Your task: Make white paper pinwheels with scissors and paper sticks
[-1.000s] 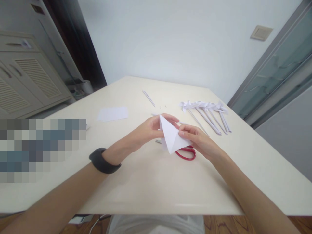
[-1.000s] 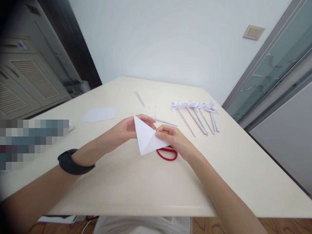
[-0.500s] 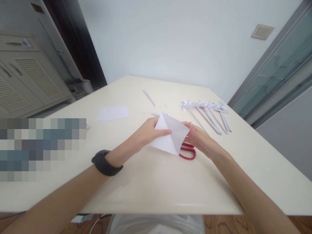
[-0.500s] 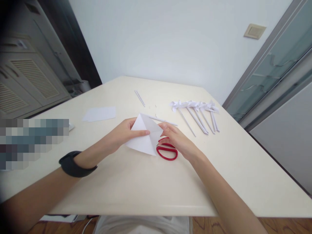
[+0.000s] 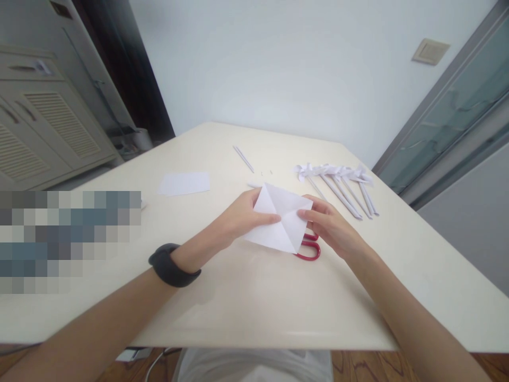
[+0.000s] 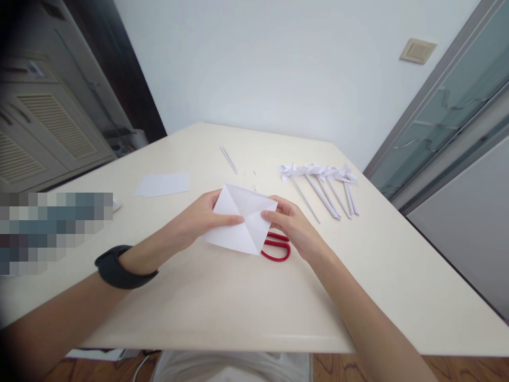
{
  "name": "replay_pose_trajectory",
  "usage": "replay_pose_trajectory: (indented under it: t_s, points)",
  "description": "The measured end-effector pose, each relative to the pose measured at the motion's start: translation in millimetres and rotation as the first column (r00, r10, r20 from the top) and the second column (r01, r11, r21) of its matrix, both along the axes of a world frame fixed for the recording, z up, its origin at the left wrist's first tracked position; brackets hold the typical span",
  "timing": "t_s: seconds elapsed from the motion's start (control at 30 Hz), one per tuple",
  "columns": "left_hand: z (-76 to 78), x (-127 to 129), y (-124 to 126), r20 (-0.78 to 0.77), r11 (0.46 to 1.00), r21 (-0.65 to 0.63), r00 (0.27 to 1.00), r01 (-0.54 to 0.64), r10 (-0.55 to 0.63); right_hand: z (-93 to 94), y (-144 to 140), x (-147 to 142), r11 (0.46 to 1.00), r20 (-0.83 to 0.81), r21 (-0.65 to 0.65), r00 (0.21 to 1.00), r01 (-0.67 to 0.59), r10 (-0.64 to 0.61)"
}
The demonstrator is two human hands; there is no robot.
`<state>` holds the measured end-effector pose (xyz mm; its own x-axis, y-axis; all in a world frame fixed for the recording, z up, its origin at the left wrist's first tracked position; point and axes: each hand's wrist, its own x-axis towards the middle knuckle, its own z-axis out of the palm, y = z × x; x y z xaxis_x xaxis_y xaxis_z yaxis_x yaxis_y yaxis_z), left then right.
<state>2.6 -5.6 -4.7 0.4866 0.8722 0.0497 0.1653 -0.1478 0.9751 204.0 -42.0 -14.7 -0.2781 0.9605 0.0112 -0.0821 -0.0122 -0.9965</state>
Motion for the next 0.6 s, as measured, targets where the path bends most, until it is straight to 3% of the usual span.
replay_pose_trajectory:
  t_s: [0.23, 0.6]
  points:
    - [3.9, 2.2, -2.8, 0.214, 0.981, -0.128, 0.97, 0.148, -0.118, -2.4, 1.3, 1.3, 0.998, -0.065, 0.028, 0.997, 0.053, -0.051]
    - [1.0, 5.0, -3.7, 0.092, 0.934, -0.245, 0.965, 0.261, -0.246, -2.3, -0.3, -1.7, 0.988, 0.044, 0.13, 0.995, 0.083, -0.09]
